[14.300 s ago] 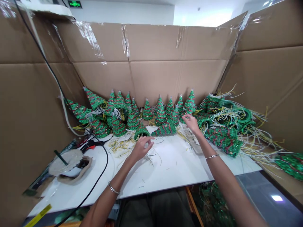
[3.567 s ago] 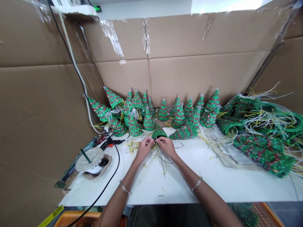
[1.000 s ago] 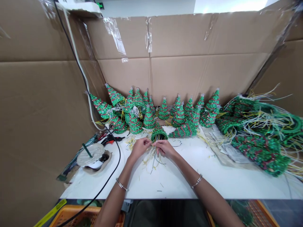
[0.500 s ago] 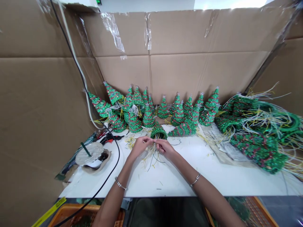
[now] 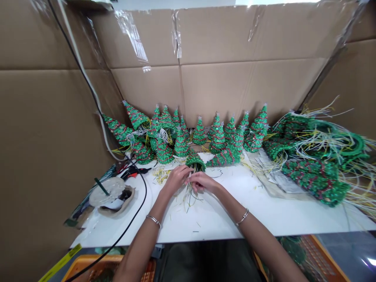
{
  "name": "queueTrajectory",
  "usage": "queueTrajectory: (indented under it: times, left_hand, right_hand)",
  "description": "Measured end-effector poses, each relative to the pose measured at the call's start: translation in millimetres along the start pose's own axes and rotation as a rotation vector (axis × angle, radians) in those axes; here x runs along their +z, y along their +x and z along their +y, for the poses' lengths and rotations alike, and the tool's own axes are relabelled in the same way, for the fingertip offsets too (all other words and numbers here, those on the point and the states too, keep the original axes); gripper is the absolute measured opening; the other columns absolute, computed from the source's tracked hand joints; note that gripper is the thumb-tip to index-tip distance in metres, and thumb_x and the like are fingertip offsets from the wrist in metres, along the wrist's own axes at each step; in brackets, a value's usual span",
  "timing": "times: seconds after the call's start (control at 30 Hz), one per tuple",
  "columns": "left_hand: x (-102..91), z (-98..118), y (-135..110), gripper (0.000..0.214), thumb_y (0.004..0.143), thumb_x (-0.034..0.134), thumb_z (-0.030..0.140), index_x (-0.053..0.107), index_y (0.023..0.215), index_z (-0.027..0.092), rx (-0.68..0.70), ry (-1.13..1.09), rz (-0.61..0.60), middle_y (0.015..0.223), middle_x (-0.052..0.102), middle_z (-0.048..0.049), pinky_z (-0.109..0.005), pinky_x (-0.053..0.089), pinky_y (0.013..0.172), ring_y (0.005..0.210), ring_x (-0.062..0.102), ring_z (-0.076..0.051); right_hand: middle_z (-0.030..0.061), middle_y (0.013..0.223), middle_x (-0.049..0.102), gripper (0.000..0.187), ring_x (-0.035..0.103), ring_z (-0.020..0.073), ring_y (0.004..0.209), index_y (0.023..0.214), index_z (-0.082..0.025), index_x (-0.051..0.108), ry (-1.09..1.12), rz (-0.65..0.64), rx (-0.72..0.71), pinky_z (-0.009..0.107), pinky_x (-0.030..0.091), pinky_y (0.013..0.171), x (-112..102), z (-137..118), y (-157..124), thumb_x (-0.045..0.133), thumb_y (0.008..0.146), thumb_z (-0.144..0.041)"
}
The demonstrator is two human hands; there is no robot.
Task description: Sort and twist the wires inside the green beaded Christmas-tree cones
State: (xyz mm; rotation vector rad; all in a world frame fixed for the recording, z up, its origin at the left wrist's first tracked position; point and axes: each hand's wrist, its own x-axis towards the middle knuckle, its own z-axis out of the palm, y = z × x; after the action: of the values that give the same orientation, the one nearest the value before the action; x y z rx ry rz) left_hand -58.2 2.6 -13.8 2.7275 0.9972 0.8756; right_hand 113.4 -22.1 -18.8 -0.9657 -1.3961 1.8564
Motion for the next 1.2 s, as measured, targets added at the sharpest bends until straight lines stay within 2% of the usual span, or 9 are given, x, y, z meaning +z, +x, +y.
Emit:
queueTrajectory:
  times: [0.1, 0.33, 0.47, 0.7, 0.8, 0.93, 1.0, 1.1, 1.2]
  left_hand:
    - [-1.1, -4, 0, 0.028, 0.092, 0.044, 0.018, 0.068, 0.107, 0.02, -0.009, -0.056, 0.019, 0.095, 0.066, -0.0081, -0.03, 0.048, 0.076, 0.084, 0.059, -0.017]
    - [-10.8, -3, -1, 0.029, 0.093, 0.043, 0.022, 0.067, 0.11, 0.021, -0.012, -0.096, -0.032, 0.097, 0.066, -0.0088, -0.03, 0.049, 0.079, 0.089, 0.061, -0.017]
    - [-16.4, 3, -1, 0.028, 0.093, 0.045, 0.024, 0.068, 0.109, 0.021, 0.021, -0.062, -0.022, 0.096, 0.064, -0.0089, -0.03, 0.048, 0.079, 0.089, 0.059, -0.017]
    - [-15.9, 6, -1, 0.025, 0.093, 0.045, 0.025, 0.069, 0.101, 0.02, 0.058, 0.011, -0.031, 0.097, 0.062, -0.0091, -0.03, 0.048, 0.08, 0.09, 0.058, -0.018]
    - [-11.6, 3, -3, 0.025, 0.094, 0.045, 0.026, 0.069, 0.099, 0.02, 0.044, -0.024, 0.011, 0.097, 0.062, -0.0092, -0.03, 0.048, 0.08, 0.09, 0.058, -0.018]
    - [-8.1, 2, -1, 0.025, 0.094, 0.045, 0.027, 0.068, 0.097, 0.019, -0.035, -0.197, 0.165, 0.101, 0.062, -0.0094, -0.032, 0.048, 0.083, 0.095, 0.059, -0.018]
    - [-7.9, 5, 1, 0.022, 0.093, 0.049, 0.029, 0.069, 0.093, 0.019, -0.093, -0.304, 0.258, 0.102, 0.063, -0.009, -0.034, 0.047, 0.088, 0.098, 0.059, -0.018]
    - [-7.2, 10, 5, 0.021, 0.088, 0.055, 0.035, 0.068, 0.087, 0.018, -0.219, -0.509, 0.328, 0.101, 0.066, -0.0085, -0.035, 0.047, 0.088, 0.095, 0.061, -0.019]
    - [-3.5, 14, 9, 0.027, 0.086, 0.055, 0.041, 0.064, 0.089, 0.016, -0.364, -0.73, 0.308, 0.099, 0.067, -0.0081, -0.03, 0.05, 0.072, 0.077, 0.062, -0.015]
  right_hand:
    - [-0.0006, 0.041, 0.06, 0.022, 0.03, 0.005, 0.027, 0.078, -0.012, 0.069, -0.055, -0.05, 0.034, 0.02, 0.016, 0.031, 2, 0, -3, 0.06, 0.075, -0.032]
    - [-0.0008, 0.041, 0.059, 0.018, 0.03, 0.0049, 0.028, 0.07, -0.014, 0.064, -0.048, -0.061, 0.028, 0.02, 0.018, 0.033, 0, 8, -1, 0.058, 0.078, -0.028]
    - [-0.0025, 0.039, 0.057, 0.017, 0.031, 0.0048, 0.028, 0.067, -0.016, 0.057, -0.04, -0.041, 0.029, 0.019, 0.018, 0.033, 0, 10, -1, 0.058, 0.077, -0.03]
    - [-0.0036, 0.041, 0.058, 0.017, 0.029, 0.0046, 0.027, 0.076, -0.017, 0.06, -0.038, -0.067, 0.03, 0.019, 0.017, 0.032, -2, 8, -6, 0.06, 0.078, -0.033]
    - [-0.003, 0.041, 0.059, 0.026, 0.03, 0.0047, 0.027, 0.087, -0.015, 0.065, -0.071, -0.06, 0.045, 0.019, 0.017, 0.032, -2, 6, -7, 0.06, 0.081, -0.039]
    - [0.0011, 0.043, 0.06, 0.056, 0.031, 0.006, 0.026, 0.101, -0.011, 0.066, -0.058, -0.061, 0.083, 0.019, 0.019, 0.031, -5, 5, -6, 0.04, 0.089, -0.06]
    - [0.0025, 0.043, 0.061, 0.063, 0.031, 0.0065, 0.025, 0.102, -0.01, 0.065, -0.036, -0.02, 0.106, 0.019, 0.018, 0.03, -6, 6, -4, 0.031, 0.092, -0.062]
    - [0.0022, 0.041, 0.06, 0.053, 0.03, 0.0068, 0.025, 0.101, -0.009, 0.064, -0.051, 0.029, 0.114, 0.019, 0.016, 0.029, -8, 8, -3, 0.035, 0.094, -0.053]
    - [0.0011, 0.042, 0.061, 0.039, 0.029, 0.0065, 0.024, 0.099, -0.011, 0.065, -0.087, 0.0, 0.107, 0.019, 0.016, 0.03, -6, 8, -4, 0.045, 0.09, -0.043]
